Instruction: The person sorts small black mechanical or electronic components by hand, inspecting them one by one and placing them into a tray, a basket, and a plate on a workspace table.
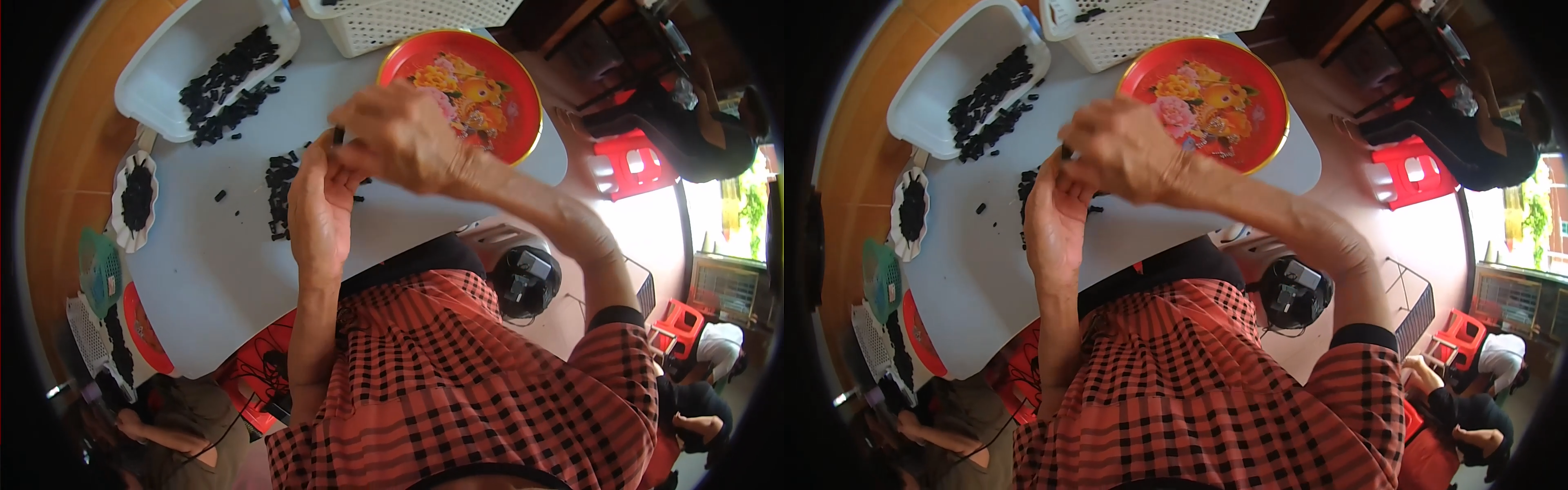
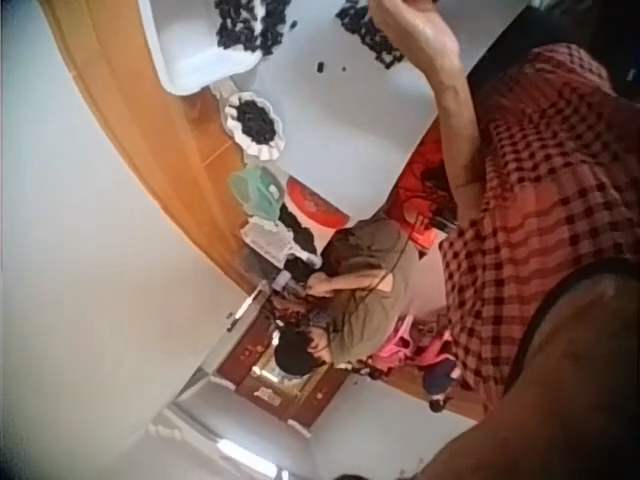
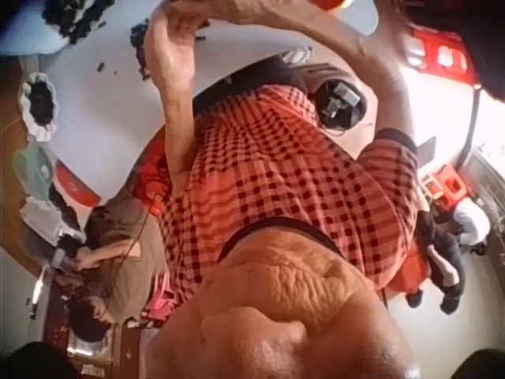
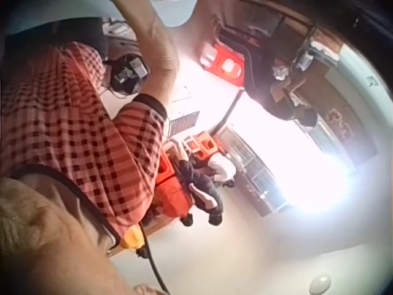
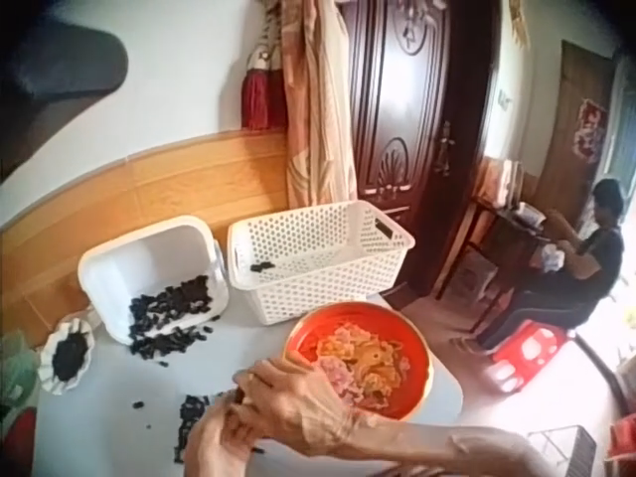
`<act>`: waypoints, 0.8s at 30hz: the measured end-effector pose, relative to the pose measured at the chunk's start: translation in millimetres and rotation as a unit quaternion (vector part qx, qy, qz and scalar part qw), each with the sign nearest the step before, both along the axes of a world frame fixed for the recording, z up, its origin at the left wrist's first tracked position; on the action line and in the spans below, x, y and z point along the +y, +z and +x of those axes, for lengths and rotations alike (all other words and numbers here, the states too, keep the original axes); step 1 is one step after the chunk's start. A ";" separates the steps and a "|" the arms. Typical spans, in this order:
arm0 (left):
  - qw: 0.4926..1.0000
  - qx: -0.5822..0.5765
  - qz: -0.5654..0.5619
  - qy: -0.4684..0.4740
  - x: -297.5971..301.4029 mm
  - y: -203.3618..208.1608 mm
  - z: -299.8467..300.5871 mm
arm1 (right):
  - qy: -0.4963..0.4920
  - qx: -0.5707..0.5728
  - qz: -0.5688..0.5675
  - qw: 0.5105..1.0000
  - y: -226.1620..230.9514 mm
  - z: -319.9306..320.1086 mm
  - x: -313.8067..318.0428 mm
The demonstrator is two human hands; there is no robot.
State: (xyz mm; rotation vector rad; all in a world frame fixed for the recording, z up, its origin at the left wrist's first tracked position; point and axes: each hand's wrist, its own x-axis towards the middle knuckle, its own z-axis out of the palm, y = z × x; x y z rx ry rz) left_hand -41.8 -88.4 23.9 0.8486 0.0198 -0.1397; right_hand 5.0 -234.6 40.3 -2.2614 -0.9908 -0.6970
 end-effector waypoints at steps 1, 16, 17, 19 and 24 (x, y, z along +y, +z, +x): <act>1.000 -0.003 -0.001 0.008 4.8 1.7 0.2 | -0.011 -0.027 0.028 0.999 12.6 16.8 -6.1; 0.998 0.031 0.053 0.020 41.1 -13.3 -19.6 | 0.031 0.022 -0.016 0.999 -2.5 107.4 53.1; 0.998 0.030 0.052 0.019 40.7 -12.3 -19.7 | 0.008 0.014 -0.046 0.999 -13.1 119.7 54.0; 0.998 0.029 0.049 0.018 43.3 -12.1 -20.0 | -0.011 0.011 -0.091 0.996 -24.9 135.6 54.8; 0.998 0.028 0.041 0.028 50.9 -18.5 -23.0 | -0.014 0.061 -0.078 0.995 -37.8 145.9 68.4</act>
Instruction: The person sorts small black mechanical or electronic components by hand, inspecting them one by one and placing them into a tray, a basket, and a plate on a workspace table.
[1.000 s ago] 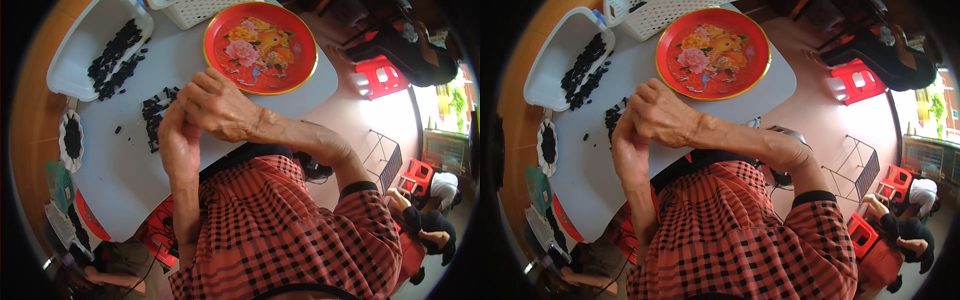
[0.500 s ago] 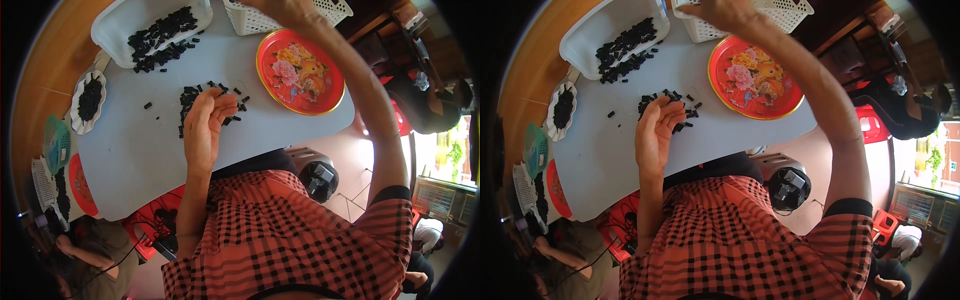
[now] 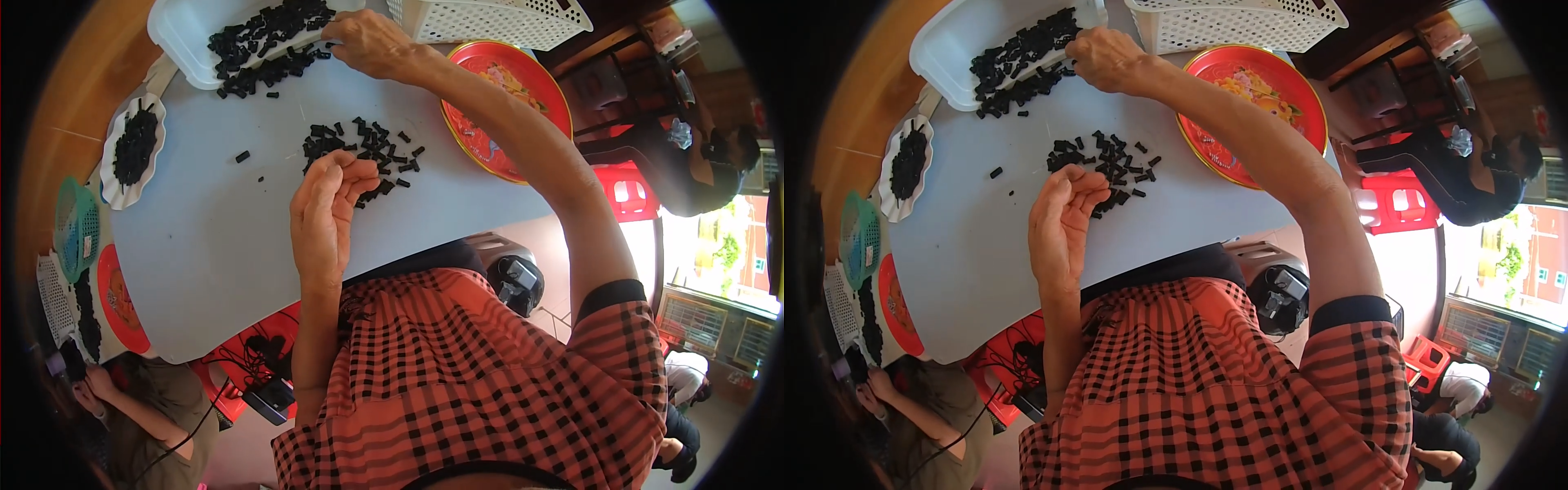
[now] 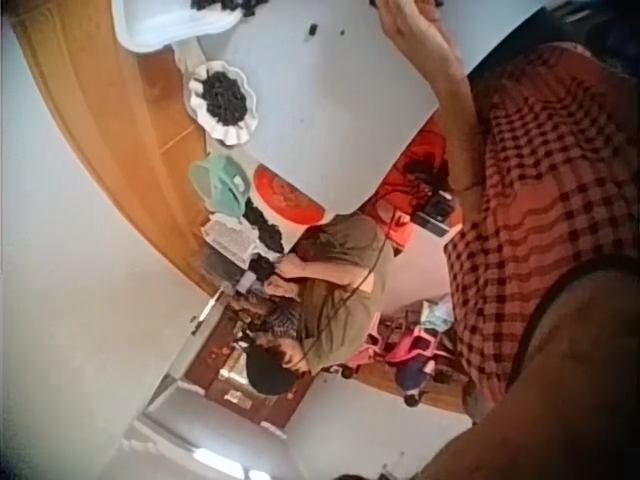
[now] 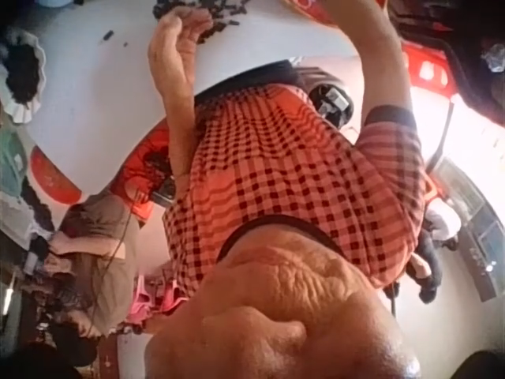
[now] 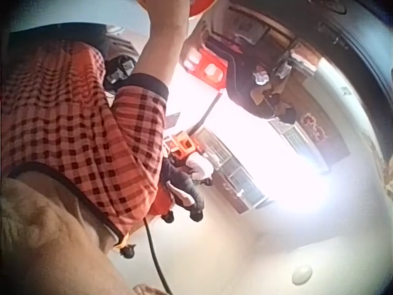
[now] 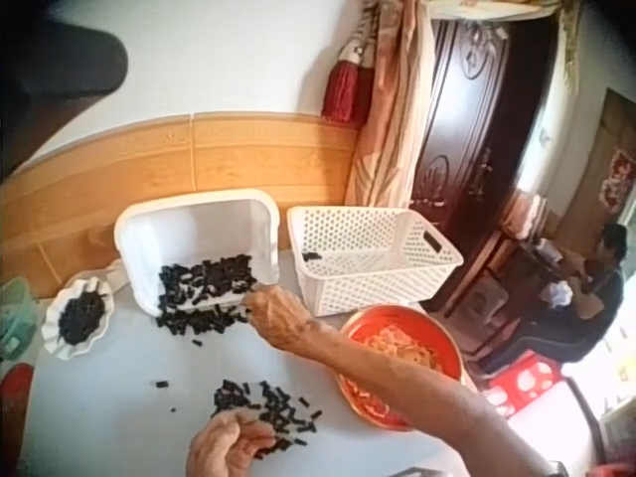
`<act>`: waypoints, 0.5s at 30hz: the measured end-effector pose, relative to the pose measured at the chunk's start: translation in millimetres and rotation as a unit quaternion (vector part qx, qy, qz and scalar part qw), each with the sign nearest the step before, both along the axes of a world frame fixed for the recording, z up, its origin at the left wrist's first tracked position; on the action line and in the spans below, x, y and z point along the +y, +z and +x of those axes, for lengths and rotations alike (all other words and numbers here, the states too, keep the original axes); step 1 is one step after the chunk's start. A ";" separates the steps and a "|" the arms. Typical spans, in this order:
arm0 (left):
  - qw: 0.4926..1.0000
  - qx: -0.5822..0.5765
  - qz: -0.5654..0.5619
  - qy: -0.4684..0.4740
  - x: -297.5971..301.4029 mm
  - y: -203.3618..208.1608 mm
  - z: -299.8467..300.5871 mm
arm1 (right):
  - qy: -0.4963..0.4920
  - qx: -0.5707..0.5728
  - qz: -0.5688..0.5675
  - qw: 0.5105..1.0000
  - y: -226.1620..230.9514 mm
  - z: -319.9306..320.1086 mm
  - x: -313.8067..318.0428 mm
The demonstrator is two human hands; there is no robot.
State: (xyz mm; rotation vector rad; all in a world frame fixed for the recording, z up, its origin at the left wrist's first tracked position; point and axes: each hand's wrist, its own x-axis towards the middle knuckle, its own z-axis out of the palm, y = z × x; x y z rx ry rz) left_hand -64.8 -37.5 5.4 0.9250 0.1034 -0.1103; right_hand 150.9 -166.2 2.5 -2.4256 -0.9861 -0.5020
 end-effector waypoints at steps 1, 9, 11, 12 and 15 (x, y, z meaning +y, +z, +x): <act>1.000 0.004 -0.005 0.011 -0.8 1.9 -1.1 | 0.015 -0.009 -0.032 0.999 -1.3 1.4 -0.3; 0.989 -0.059 0.126 0.056 -7.0 11.0 -3.8 | 0.011 0.068 -0.062 0.996 5.8 -37.1 -12.7; 0.950 -0.088 0.289 0.079 -3.6 16.7 -3.8 | 0.087 0.087 0.023 0.992 15.4 -60.4 -15.8; 0.927 -0.116 0.340 0.109 -1.8 13.9 -3.4 | 0.096 0.136 0.038 0.985 22.5 -74.4 -14.0; 0.849 -0.178 0.468 0.168 -7.4 14.0 2.5 | 0.113 0.250 0.110 0.955 38.0 -113.2 -19.3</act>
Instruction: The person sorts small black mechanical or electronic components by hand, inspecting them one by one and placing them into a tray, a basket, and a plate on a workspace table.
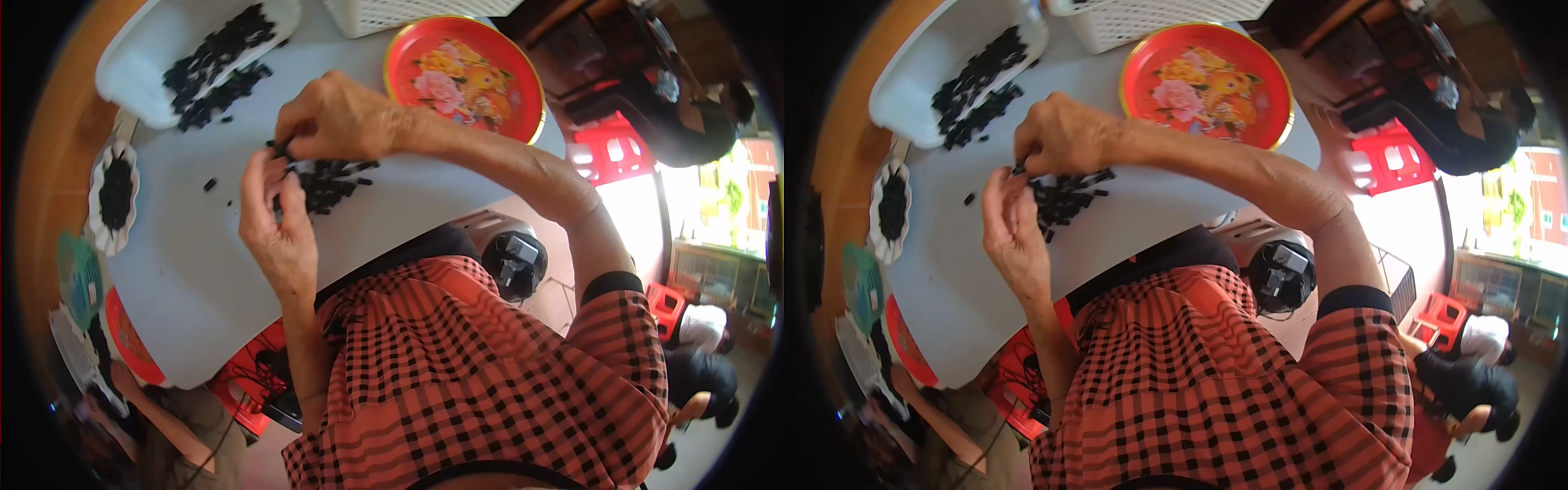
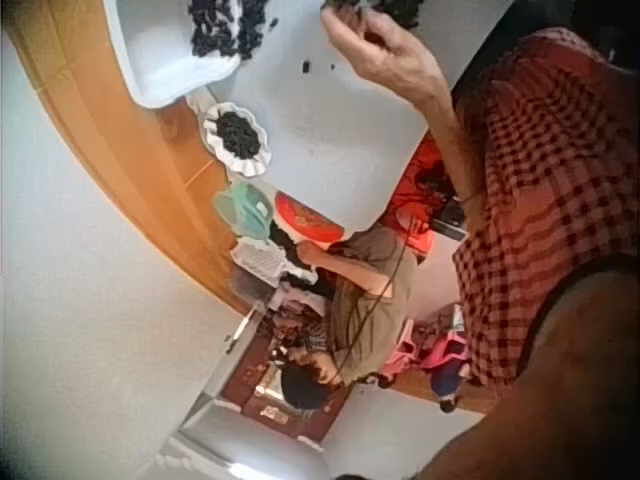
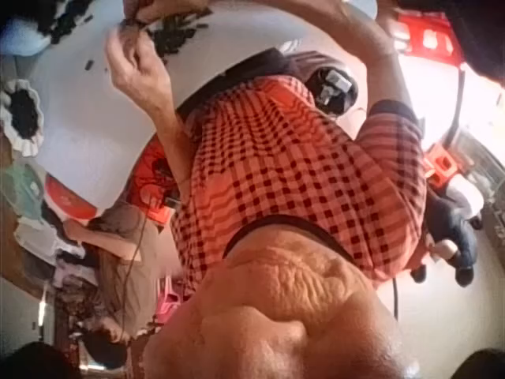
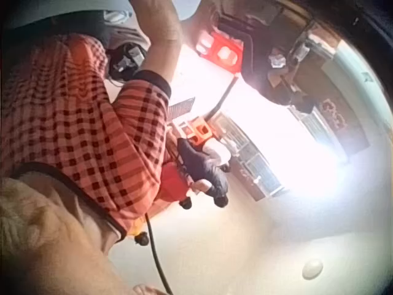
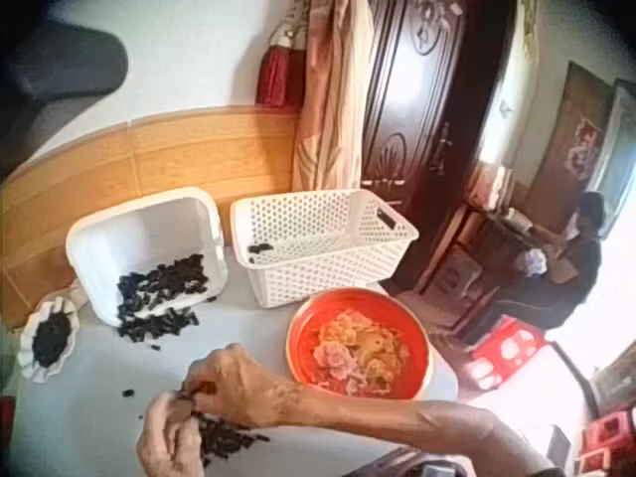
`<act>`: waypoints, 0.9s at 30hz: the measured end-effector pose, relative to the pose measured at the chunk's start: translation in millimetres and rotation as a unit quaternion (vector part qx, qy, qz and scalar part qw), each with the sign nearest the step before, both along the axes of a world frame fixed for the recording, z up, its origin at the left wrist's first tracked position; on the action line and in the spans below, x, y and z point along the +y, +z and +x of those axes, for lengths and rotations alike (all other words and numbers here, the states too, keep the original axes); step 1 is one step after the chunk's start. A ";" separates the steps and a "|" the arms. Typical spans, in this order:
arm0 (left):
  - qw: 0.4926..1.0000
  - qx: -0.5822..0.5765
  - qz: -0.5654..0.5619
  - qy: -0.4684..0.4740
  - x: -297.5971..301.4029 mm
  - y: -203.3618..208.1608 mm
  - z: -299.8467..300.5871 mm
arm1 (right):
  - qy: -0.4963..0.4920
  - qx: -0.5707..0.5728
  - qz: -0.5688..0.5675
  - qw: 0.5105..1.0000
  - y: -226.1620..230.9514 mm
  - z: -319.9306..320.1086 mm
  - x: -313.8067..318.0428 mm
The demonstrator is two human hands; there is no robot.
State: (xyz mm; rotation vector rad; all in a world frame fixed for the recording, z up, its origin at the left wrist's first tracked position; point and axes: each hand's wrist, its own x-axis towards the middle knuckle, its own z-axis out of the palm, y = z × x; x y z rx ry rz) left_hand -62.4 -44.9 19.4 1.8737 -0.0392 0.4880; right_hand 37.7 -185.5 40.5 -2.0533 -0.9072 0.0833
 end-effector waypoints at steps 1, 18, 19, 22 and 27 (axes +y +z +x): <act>0.999 -0.019 0.039 -0.002 0.0 -2.1 1.9 | 0.001 0.028 0.033 0.999 2.9 -10.0 -2.1; 0.926 0.181 -0.255 -0.212 -34.5 -6.2 15.5 | -0.156 -0.043 -0.044 0.986 3.6 -23.1 -108.8; 0.925 0.182 -0.254 -0.215 -36.7 -6.8 16.4 | -0.143 -0.053 -0.074 0.986 -0.7 -19.9 -119.3; 0.907 0.196 -0.295 -0.225 -43.2 -8.8 17.2 | -0.093 -0.106 -0.132 0.981 -16.7 -21.0 -125.4; 0.905 0.195 -0.289 -0.244 -53.0 -10.4 13.2 | -0.121 -0.166 -0.187 0.961 -30.2 -23.8 -120.7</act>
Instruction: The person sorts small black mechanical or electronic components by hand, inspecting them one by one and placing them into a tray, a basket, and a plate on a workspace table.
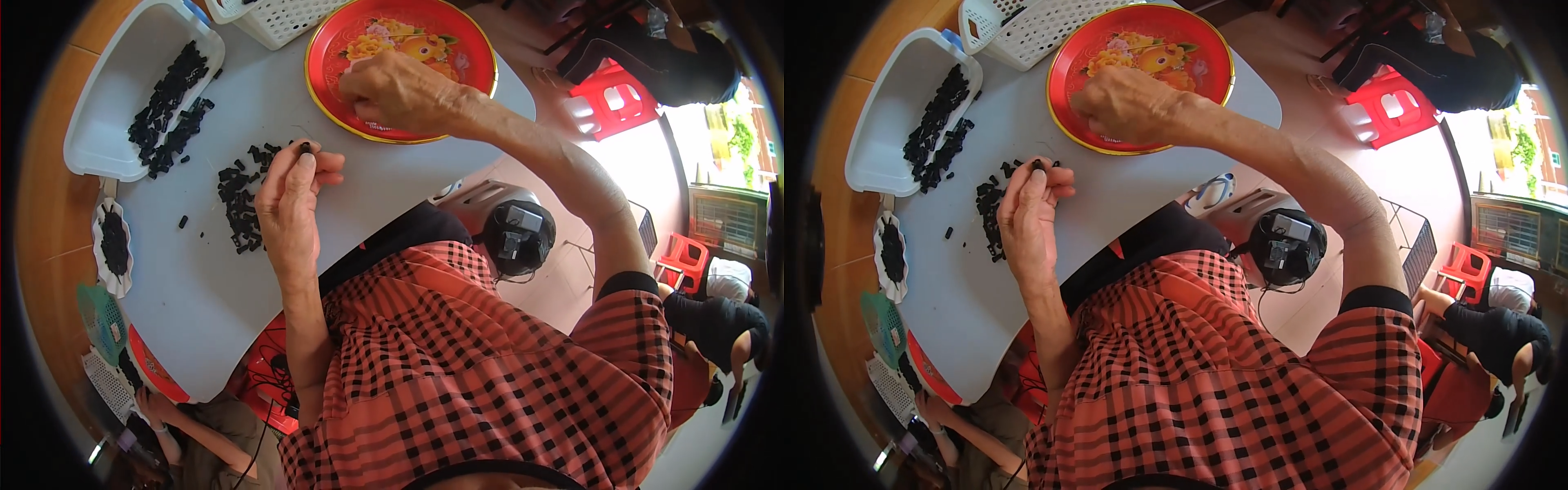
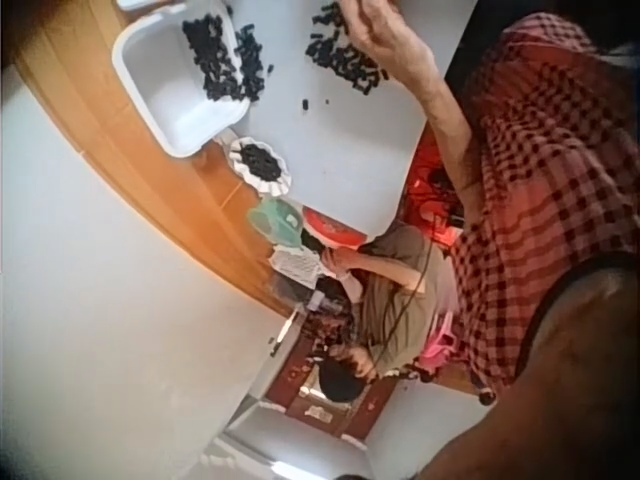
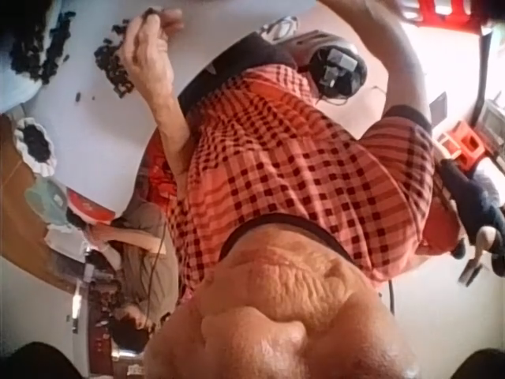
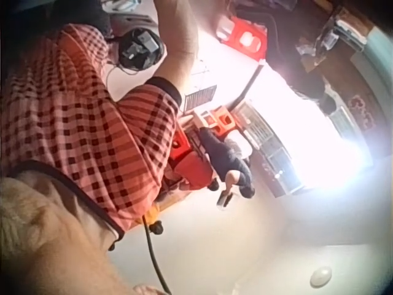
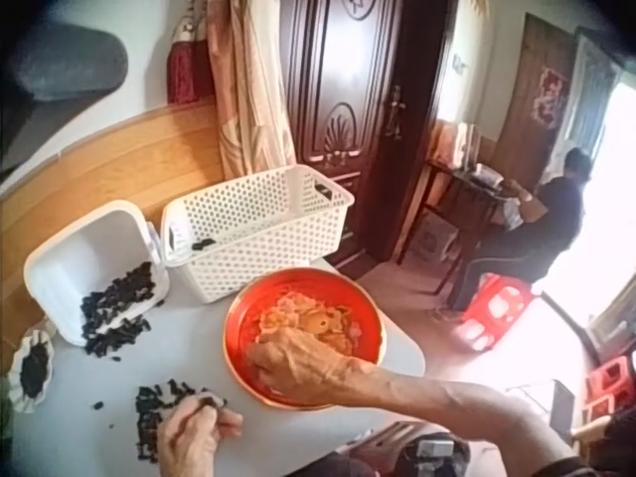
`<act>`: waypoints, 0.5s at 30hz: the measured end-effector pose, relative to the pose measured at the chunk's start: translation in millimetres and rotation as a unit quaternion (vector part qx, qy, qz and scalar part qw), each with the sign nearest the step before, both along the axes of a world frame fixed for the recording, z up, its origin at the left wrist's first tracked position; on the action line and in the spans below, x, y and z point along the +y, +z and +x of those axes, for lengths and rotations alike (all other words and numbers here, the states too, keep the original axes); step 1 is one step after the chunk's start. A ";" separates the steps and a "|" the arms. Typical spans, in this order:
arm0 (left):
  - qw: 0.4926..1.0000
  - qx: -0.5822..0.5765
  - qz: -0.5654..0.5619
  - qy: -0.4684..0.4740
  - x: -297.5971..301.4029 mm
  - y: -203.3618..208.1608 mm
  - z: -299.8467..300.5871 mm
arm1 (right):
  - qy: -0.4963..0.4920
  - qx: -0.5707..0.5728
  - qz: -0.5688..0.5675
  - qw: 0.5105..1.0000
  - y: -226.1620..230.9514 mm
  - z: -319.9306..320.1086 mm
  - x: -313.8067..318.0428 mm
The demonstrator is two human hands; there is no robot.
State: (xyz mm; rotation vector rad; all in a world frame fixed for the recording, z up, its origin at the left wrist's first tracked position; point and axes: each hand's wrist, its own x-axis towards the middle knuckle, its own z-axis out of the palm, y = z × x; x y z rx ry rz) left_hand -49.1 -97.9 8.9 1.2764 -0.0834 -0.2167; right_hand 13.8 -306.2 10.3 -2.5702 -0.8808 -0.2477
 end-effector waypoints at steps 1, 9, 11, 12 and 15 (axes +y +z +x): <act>1.000 0.001 0.000 0.000 0.2 -0.2 -0.5 | 0.004 0.034 0.068 0.997 6.0 -0.9 -2.6; 1.000 0.009 -0.015 -0.013 -7.5 -0.6 -0.7 | -0.042 0.049 0.168 0.984 11.1 5.7 -13.2; 1.000 0.007 -0.018 -0.015 -8.8 -0.6 -1.0 | -0.045 0.073 0.166 0.982 13.6 4.0 -12.2; 1.000 0.005 -0.020 -0.017 -8.8 -0.7 -0.8 | -0.050 0.098 0.164 0.980 15.7 2.7 -11.5; 1.000 0.005 -0.011 -0.012 -8.0 -2.0 0.4 | -0.053 0.165 0.194 0.966 25.4 -1.8 -7.0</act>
